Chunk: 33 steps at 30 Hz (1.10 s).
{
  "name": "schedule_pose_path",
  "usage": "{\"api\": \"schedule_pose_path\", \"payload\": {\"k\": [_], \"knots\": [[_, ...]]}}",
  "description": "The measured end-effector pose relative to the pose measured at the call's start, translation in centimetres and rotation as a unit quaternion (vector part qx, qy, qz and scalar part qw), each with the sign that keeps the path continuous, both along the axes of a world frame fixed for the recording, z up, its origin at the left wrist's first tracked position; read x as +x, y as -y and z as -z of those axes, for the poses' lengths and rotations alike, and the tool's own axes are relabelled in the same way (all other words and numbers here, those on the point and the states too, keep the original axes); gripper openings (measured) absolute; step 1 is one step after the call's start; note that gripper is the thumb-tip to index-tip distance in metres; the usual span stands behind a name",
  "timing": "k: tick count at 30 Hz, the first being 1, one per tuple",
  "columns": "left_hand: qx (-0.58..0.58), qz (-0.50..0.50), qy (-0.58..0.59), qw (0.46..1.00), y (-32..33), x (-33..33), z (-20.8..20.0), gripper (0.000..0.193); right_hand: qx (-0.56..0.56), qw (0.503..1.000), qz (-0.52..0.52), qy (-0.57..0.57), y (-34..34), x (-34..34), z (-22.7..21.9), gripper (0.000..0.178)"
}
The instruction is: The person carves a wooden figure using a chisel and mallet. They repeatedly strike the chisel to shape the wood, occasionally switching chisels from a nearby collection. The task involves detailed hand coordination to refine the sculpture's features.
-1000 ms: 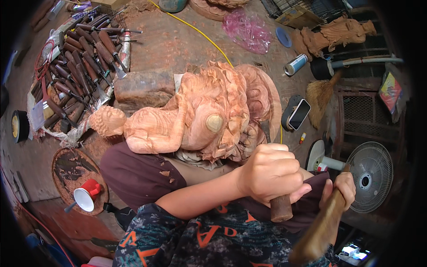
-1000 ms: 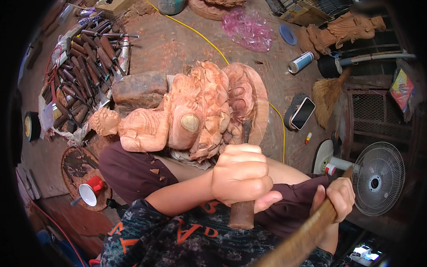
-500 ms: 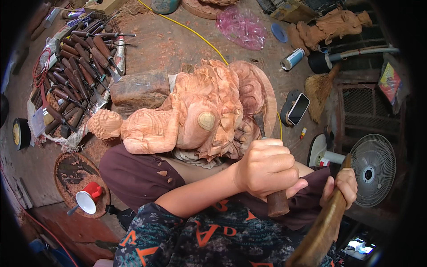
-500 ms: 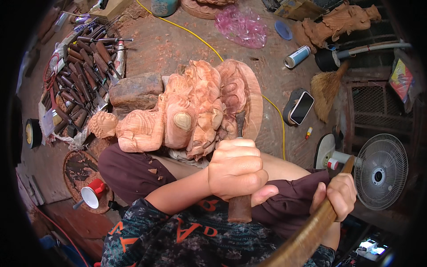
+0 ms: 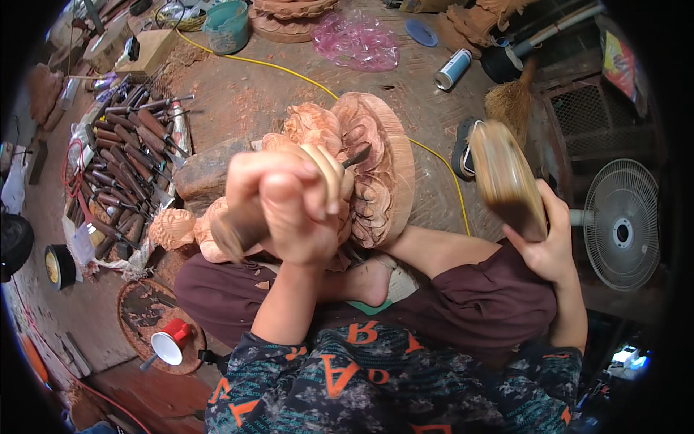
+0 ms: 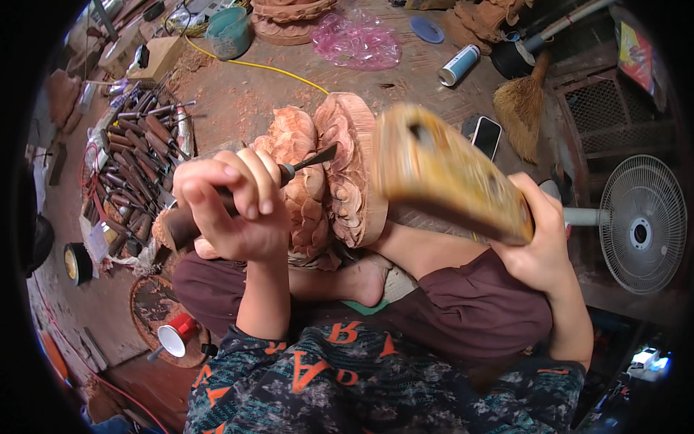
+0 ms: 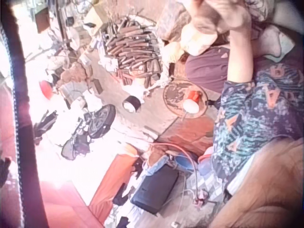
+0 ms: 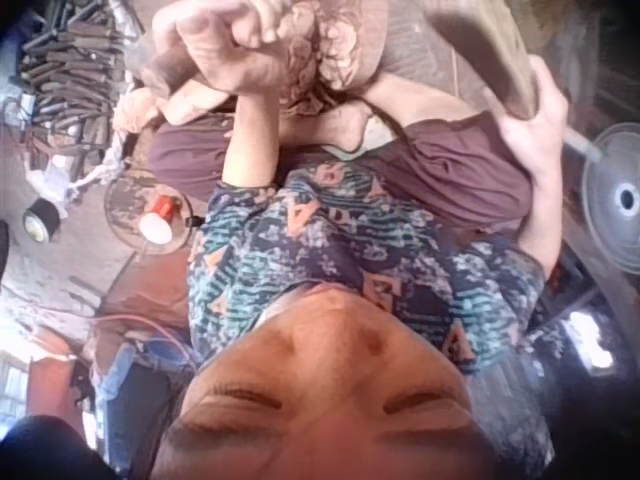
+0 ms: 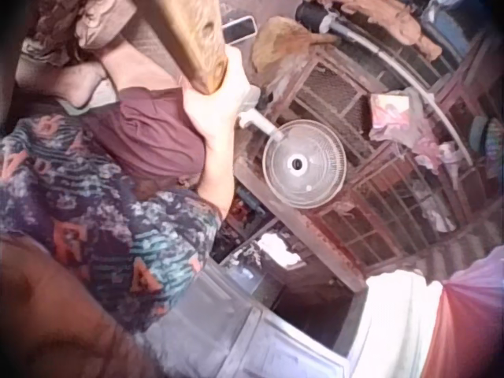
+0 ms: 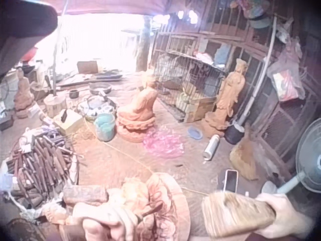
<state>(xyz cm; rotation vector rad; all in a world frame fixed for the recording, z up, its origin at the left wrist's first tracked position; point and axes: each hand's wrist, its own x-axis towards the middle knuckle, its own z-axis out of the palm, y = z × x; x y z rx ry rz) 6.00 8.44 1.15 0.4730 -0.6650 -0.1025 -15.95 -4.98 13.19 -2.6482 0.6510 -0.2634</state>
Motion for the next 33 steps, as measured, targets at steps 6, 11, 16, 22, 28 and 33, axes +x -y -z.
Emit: {"api": "schedule_pose_path", "payload": {"k": [6, 11, 16, 22, 28, 33], "knots": [[-0.018, 0.045, -0.043, 0.998, 0.1, -0.1, 1.3, 0.036, 0.061, 0.998, 0.016, 0.022, -0.3, 0.0, 0.1, 0.034], [-0.018, 0.050, -0.051, 0.997, 0.3, -0.3, 1.6, 0.038, 0.056, 0.998, 0.026, -0.003, -0.2, -0.6, -0.1, 0.043], [-0.028, 0.057, -0.040, 0.997, 0.5, -0.2, 2.0, 0.038, 0.050, 0.998, 0.024, 0.030, -0.2, -0.7, 0.2, 0.037], [-0.024, 0.056, -0.037, 0.997, 0.6, -0.1, 2.0, 0.035, 0.079, 0.996, 0.045, 0.020, 0.0, -0.8, 0.1, 0.039], [0.037, 0.068, -0.105, 0.991, 1.7, 0.1, 0.8, 0.029, 0.109, 0.991, 0.060, 0.056, -0.2, 1.5, -1.1, 0.057], [0.063, 0.037, -0.058, 0.996, 1.1, 1.0, 1.1, 0.028, -0.088, 0.977, -0.159, 0.113, -0.4, 10.2, -4.5, 0.041]]}}
